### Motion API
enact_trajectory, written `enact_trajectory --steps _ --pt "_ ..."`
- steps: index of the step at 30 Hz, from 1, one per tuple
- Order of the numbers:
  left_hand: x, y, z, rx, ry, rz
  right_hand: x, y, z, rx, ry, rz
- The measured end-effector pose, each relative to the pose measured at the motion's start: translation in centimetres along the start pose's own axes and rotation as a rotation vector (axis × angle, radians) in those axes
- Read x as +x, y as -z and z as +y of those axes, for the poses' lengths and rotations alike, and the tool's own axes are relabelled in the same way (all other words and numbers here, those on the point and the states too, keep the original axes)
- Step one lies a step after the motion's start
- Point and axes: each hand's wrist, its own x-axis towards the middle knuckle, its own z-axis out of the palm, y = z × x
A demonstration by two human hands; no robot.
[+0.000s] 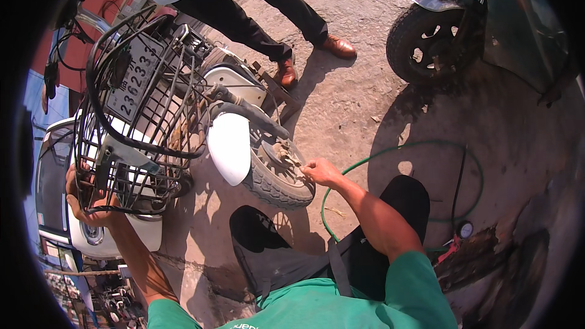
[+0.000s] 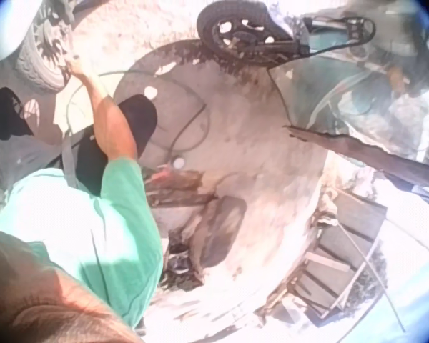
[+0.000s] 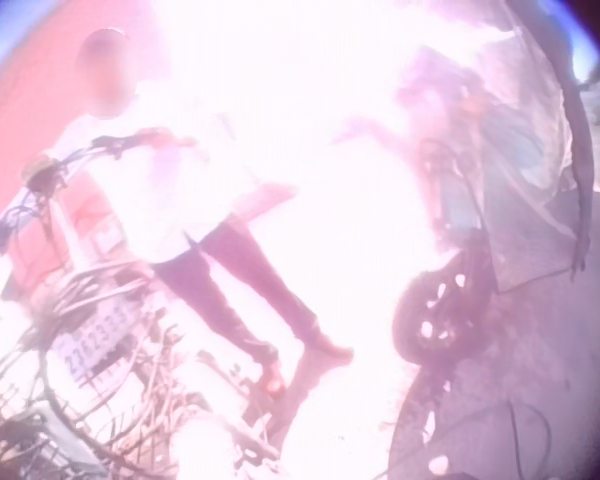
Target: The person kneels beside a white scooter and uses a wrench to loosen and tighten the rear wheel axle nut. They rotate the wheel to check alignment, then put on gloves and continue adjusting the wheel hub and axle area.
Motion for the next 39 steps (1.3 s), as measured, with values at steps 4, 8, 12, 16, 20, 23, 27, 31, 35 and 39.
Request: enact_trajectory --steps 4,8,12,16,20,23,27,31,35,39 --pt "-0.3 -1.0 0.2 0.039 -0.031 0.026 -0.7 0.5 0.1 -0.146 0.01 0.042" --pt "-1.2 -3.0 0.2 0.027 -0.046 0.137 -1.6 0.4 -0.2 -0.191 -0.054 0.079" --pt "-1.5 -5.7 1.0 0.234 -0.2 0.067 -2.8 -0.2 0.7 -0.274 -0.036 0.12" --pt "-1.4 -5.9 3.2 0.273 -0.158 -0.19 -5.5 -2.1 2.6 0.104 -0.109 0.347" --pt "0.2 -5.5 3.8 0.079 -0.069 -0.278 -10.2 -3.1 0.6 -0.101 -0.466 0.166" --pt "1.3 -5.3 4.9 0.012 0.066 -0.312 -13.4 -6.9 -4.4 -0.074 -0.573 0.062" --pt "2.6 -6.0 7.0 -0.002 0.192 -0.326 -17.5 -14.6 -13.8 -0.08 -0.649 -0.112" --pt "5.5 -5.3 8.8 -0.142 0.344 -0.439 -20.8 -22.4 -23.2 -0.125 -0.663 -0.306" --pt "7.3 -3.0 11.2 -0.389 0.827 -0.223 -23.0 -25.8 -31.1 -0.191 -0.624 -0.492" --pt "0.9 4.9 13.5 0.06 1.181 0.028 -23.0 -26.7 -37.6 -0.291 -0.591 -0.608"
